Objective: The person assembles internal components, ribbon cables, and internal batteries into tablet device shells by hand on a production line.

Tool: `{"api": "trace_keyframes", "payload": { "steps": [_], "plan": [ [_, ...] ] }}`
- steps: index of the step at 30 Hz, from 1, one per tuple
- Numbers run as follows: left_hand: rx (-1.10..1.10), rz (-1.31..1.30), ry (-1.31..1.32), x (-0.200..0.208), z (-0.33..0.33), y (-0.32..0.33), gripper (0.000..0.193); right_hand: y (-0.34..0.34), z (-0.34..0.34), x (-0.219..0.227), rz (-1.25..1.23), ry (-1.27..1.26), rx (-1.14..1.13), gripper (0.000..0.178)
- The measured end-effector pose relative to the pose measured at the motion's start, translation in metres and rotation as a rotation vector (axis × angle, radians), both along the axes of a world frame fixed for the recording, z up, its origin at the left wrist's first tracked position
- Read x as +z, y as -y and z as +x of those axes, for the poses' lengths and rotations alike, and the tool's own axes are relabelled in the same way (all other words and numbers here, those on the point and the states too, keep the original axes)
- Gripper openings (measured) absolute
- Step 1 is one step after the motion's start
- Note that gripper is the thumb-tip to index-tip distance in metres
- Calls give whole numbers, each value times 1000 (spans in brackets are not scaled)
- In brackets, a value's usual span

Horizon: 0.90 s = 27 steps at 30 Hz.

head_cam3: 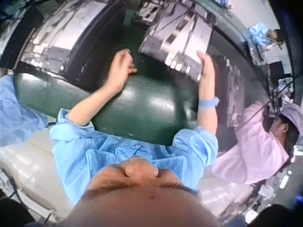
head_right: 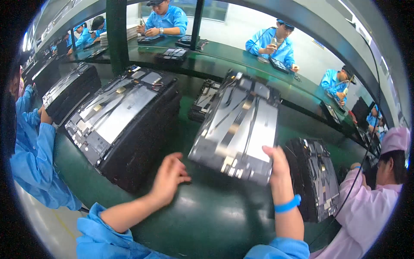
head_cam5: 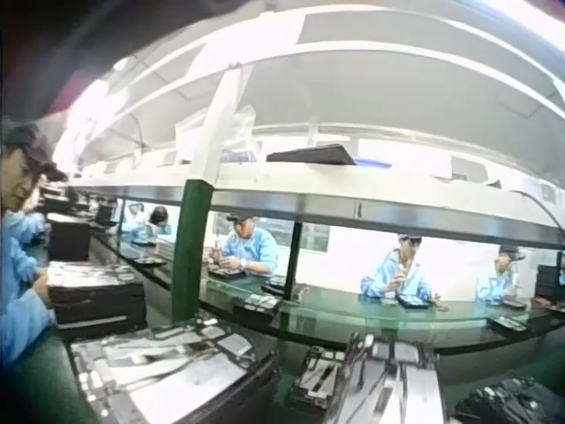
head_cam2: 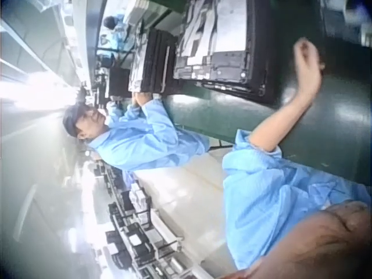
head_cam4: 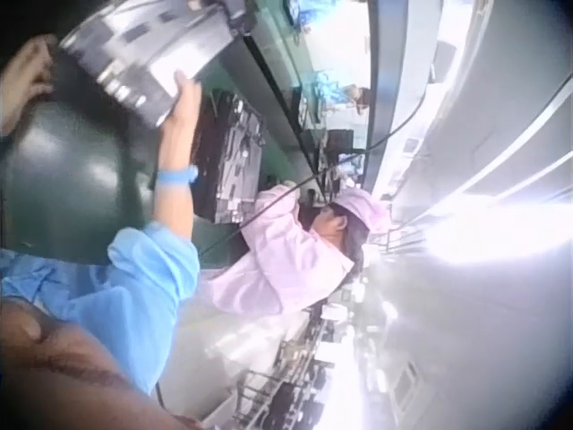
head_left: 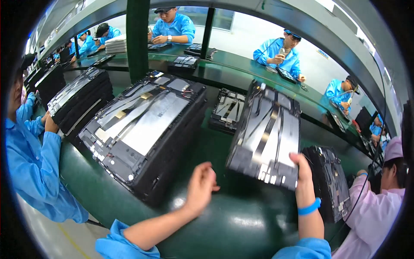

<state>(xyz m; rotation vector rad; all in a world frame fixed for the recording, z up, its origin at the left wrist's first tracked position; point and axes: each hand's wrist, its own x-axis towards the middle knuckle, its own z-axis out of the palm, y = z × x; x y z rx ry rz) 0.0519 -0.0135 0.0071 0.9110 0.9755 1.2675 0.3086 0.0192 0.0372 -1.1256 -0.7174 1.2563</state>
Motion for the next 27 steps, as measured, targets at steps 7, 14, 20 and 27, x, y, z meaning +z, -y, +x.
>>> {"api": "trace_keyframes", "payload": {
  "steps": [7,14,20,27],
  "plan": [
    [-488,818,-1221,-22,19,10,39,-162,8,-9,56,-77,70,34],
    [-579,798,-1138,-17,11,8,34,-231,-32,-53,101,765,-176,33],
    [-1423,636,-651,29,-66,52,40,-164,-54,-22,192,1182,-307,34],
    [408,352,97,28,-282,28,32,-21,-148,-30,-243,261,387,40]
  ]
}}
